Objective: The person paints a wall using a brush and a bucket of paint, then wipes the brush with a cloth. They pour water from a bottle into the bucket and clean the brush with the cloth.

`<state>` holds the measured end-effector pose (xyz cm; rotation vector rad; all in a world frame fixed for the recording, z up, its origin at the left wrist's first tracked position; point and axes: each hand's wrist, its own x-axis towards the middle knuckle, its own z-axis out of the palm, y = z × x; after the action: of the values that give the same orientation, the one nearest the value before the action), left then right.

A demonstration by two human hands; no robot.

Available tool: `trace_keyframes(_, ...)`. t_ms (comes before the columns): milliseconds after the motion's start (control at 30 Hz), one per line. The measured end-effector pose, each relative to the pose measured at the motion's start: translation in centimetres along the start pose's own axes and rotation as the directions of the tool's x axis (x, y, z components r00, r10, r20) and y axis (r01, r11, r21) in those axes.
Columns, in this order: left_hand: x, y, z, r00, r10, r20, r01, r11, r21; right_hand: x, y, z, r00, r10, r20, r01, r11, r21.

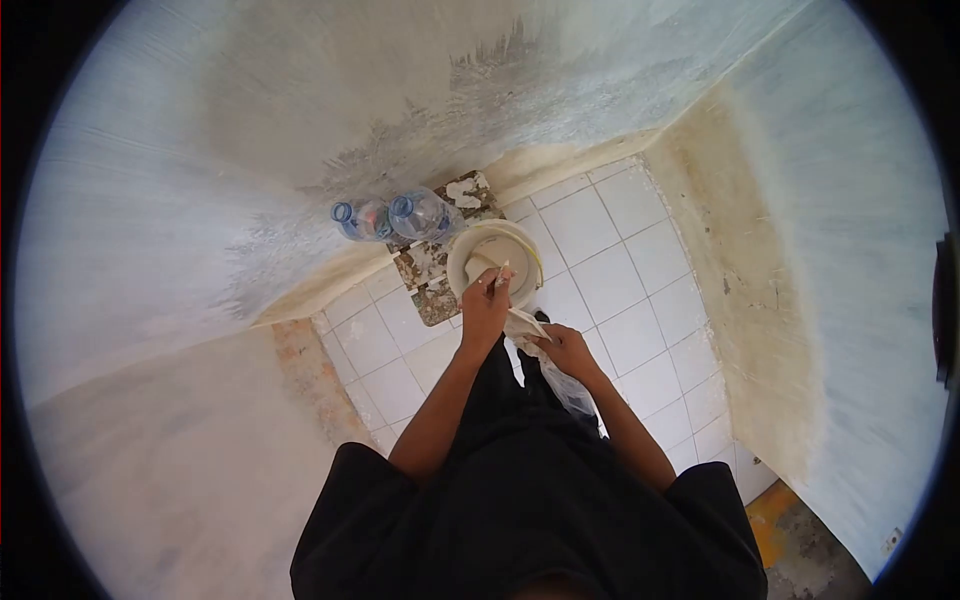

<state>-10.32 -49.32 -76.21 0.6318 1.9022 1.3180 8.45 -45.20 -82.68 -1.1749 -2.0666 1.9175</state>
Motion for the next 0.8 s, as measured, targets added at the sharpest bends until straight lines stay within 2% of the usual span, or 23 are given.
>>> trace_keyframes(100, -1.1, 0.6, 0.1, 0.999, 0.046, 0.015, -0.046, 0.999, 0.001, -0.3, 0.7, 0.5, 1.000, 0.019, 0.022, -0.019, 1.000, 0.012)
trace_keyframes(200, -1.8, 0.8, -0.3, 0.995, 0.094, 0.024, -0.093, 0.995, -0.027, 0.0, 3.1, 2.1, 0.999, 0.050, 0.006, -0.051, 0.991, 0.120)
trace_keyframes(300, -2.6, 0.4, -0.8, 0.993, 0.106, 0.059, -0.105, 0.994, -0.017, -0.1, 2.4, 2.5, 0.996, 0.093, -0.002, -0.093, 0.995, 0.019)
trace_keyframes(400, -3.3, 0.0, -2.0, 0.978, 0.180, 0.105, -0.180, 0.984, -0.014, 0.4, 6.0, 5.1, 0.997, 0.062, -0.051, -0.043, 0.949, 0.314)
trace_keyframes(467, -4.0, 0.4, -2.9, 0.956, 0.259, 0.136, -0.263, 0.965, 0.012, 0.1, 4.8, 5.1, 0.991, 0.136, 0.003, -0.130, 0.935, 0.331)
trace_keyframes(567, -5.2, 1.1, -3.9, 0.953, 0.248, 0.174, -0.251, 0.968, -0.004, -0.8, 3.7, 5.6, 0.980, 0.194, 0.052, -0.199, 0.905, 0.377)
trace_keyframes(700, -6.5, 1.2, -6.2, 0.941, 0.247, 0.230, -0.257, 0.966, 0.013, -1.0, 2.5, 6.7, 0.972, 0.214, 0.098, -0.236, 0.895, 0.380)
trace_keyframes(800, -7.5, 1.0, -7.8, 0.949, 0.245, 0.199, -0.255, 0.966, 0.026, -0.8, 0.8, 7.5, 0.973, 0.147, 0.179, -0.210, 0.888, 0.409)
